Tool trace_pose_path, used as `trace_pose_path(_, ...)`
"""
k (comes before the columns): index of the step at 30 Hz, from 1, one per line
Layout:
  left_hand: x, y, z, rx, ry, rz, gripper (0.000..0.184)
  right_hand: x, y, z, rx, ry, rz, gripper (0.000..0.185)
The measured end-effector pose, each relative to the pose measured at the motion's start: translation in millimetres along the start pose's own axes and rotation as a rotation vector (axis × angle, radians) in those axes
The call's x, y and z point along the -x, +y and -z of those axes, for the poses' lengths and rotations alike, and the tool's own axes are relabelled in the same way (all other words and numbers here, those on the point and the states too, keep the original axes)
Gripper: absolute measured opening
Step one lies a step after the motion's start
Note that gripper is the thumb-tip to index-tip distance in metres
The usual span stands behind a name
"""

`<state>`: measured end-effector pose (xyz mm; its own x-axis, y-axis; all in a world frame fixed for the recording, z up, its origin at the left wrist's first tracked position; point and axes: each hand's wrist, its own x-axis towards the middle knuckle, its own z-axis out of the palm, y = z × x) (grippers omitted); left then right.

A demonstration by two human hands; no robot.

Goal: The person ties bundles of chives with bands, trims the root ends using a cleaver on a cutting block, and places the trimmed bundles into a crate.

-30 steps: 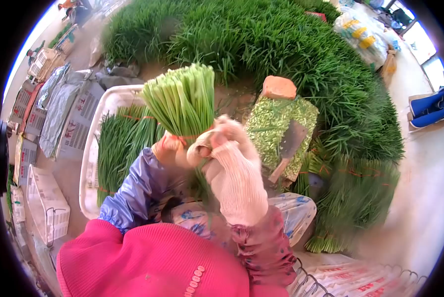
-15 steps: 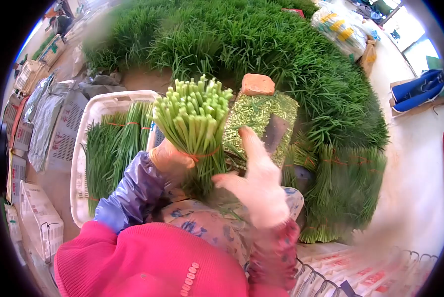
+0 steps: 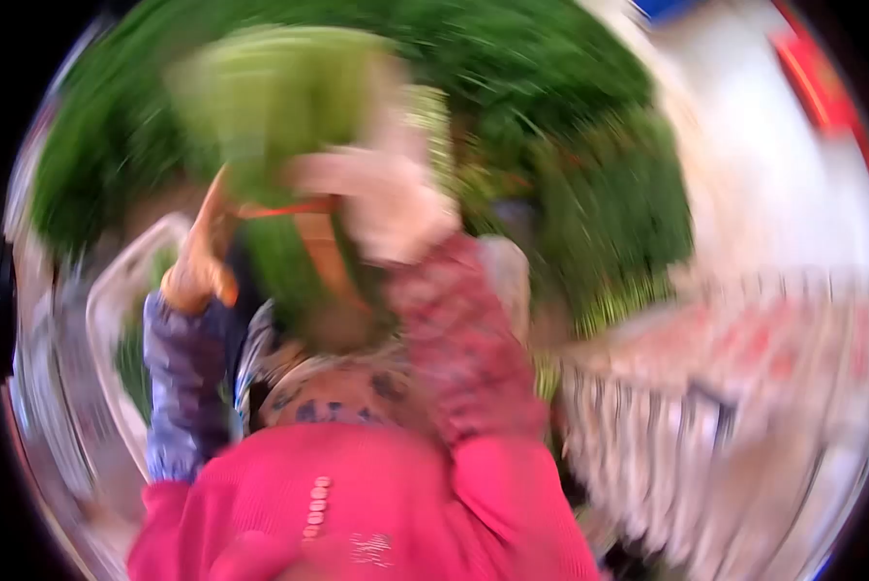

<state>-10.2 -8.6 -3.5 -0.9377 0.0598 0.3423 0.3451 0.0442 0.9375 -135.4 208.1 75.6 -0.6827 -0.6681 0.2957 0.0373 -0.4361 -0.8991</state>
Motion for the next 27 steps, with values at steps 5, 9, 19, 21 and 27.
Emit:
trace_pose_path(5, 12, -16, -38, -0.113, -0.004, 0.211, 0.094, -6, -44, -49, 0.337, 0.110, 0.048, 0.076)
trace_pose_path(9, 37, 27, 11, 0.082, 0.415, 0.225, 0.077, 12, 4, -36, 0.343, -0.135, -0.052, 0.107)
trace_pose_path(19, -2, 100, 40, -0.317, 0.820, -0.080, 0.045, 17, 20, 30, 0.859, -0.010, -0.020, 0.071)
trace_pose_path(21, -9, 90, 47, -0.684, 0.812, -0.098, 0.046, 11, -25, 22, 0.661, 0.007, 0.183, 0.098)
trace_pose_path(27, -67, 72, -35, -1.118, 0.562, -0.429, 0.063, -2, -7, -11, 0.189, 0.304, 0.250, 0.135)
